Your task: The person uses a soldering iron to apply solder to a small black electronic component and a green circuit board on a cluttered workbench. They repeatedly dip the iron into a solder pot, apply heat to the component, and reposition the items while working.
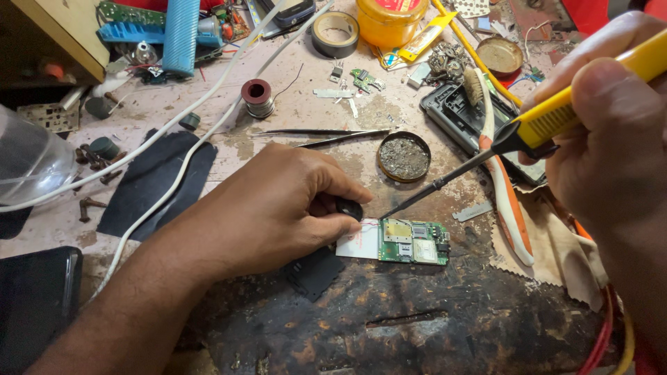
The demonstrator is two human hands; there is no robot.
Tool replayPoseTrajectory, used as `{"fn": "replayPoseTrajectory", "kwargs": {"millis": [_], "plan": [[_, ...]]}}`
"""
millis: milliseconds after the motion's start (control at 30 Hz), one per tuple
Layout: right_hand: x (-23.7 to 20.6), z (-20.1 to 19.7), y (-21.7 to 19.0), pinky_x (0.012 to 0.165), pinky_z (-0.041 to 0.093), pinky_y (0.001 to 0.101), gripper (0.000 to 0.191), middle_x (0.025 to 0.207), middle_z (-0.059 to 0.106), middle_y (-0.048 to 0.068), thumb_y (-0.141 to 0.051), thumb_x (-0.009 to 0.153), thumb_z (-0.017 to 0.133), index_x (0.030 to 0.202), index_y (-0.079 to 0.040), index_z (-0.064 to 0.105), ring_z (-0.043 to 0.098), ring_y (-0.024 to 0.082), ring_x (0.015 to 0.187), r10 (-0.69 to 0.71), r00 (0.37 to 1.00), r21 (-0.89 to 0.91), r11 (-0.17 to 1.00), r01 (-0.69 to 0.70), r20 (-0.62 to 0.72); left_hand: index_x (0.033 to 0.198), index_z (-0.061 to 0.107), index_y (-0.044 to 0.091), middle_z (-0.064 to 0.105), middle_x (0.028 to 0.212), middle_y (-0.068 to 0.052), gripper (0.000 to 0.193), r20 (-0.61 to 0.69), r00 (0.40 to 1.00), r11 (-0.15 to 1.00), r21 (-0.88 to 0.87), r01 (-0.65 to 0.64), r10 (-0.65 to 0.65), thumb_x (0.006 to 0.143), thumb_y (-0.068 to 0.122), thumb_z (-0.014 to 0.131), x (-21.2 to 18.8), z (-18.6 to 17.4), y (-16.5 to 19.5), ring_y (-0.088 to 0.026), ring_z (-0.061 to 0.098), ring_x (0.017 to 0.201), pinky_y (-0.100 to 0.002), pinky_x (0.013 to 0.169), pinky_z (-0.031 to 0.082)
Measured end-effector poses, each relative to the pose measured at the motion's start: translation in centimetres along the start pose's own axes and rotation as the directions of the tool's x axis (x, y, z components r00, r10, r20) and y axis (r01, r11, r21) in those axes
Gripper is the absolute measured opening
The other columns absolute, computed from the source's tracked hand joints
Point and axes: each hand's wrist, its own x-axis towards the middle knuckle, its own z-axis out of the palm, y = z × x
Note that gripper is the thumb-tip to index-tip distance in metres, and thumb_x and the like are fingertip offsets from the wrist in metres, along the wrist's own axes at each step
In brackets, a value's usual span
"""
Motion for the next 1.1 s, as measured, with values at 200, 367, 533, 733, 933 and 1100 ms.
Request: {"fn": "replayPoseTrajectory", "kwargs": {"millis": [200,367,533,733,933,1100], "plan": [[0.2,0.7,-1.0,0.060,0.055,0.0372,0.032,0.084,0.054,0.013,-0.031,0.109,0.050,0.099,-0.001,0.048,0.059,0.020,0.067,0.113,0.992,0.119,0.987,-0.106,-0.056,0.112,0.078,0.011,0.081,0.102,-0.009,0.035,0.007,1.000,1.000,0.010,-0.002,0.002,0.078,0.021,0.081,0.0,0.0,-0.2,-0.018,0.080,0.085,-0.030,0.075,0.061],[0.8,1.5,-2.5,0.052,0.054,0.0346,0.036,0.077,0.051,0.011,-0.037,0.107,0.050,0.098,-0.002,0.050,0.057,0.019,0.058,0.123,0.987,0.030,0.992,-0.121,-0.101,0.113,0.079,0.010,0.080,0.104,-0.010,0.035,-0.007,0.999,0.999,0.004,-0.050,0.050,0.079,0.021,0.081,0.0,0.1,-0.2,-0.018,0.080,0.087,-0.029,0.077,0.061],[1.0,1.7,-2.5,0.050,0.052,0.0328,0.041,0.078,0.052,0.012,-0.041,0.111,0.052,0.101,-0.002,0.049,0.057,0.018,0.058,0.079,0.996,0.069,0.995,-0.076,-0.045,0.113,0.079,0.012,0.080,0.103,-0.009,0.036,0.009,1.000,1.000,0.016,0.004,-0.004,0.078,0.022,0.082,0.0,0.0,-0.2,-0.018,0.080,0.085,-0.029,0.076,0.061],[0.6,1.4,-1.9,0.050,0.051,0.0296,0.042,0.078,0.053,0.010,-0.044,0.113,0.053,0.102,-0.004,0.050,0.055,0.016,0.057,0.056,0.998,0.037,0.998,-0.055,-0.042,0.113,0.079,0.011,0.081,0.105,-0.010,0.036,-0.002,1.000,1.000,0.013,-0.028,0.028,0.079,0.022,0.082,0.0,0.1,-0.3,-0.018,0.080,0.087,-0.029,0.078,0.062],[0.7,1.3,-1.5,0.051,0.049,0.0298,0.042,0.078,0.054,0.012,-0.042,0.114,0.054,0.100,-0.002,0.048,0.053,0.016,0.056,0.036,0.999,0.080,0.996,-0.033,-0.038,0.112,0.079,0.010,0.080,0.106,-0.011,0.036,-0.008,0.999,0.998,0.028,-0.053,0.053,0.078,0.021,0.082,0.0,0.0,-0.4,-0.019,0.080,0.089,-0.030,0.079,0.061],[0.5,1.2,-1.7,0.057,0.054,0.0325,0.035,0.079,0.050,0.011,-0.034,0.111,0.051,0.100,-0.001,0.048,0.057,0.019,0.063,0.094,0.993,0.101,0.991,-0.087,-0.067,0.113,0.079,0.011,0.081,0.106,-0.010,0.036,0.000,1.000,1.000,0.013,-0.019,0.019,0.079,0.021,0.081,-0.1,0.0,-0.4,-0.018,0.080,0.088,-0.029,0.078,0.062]]}}
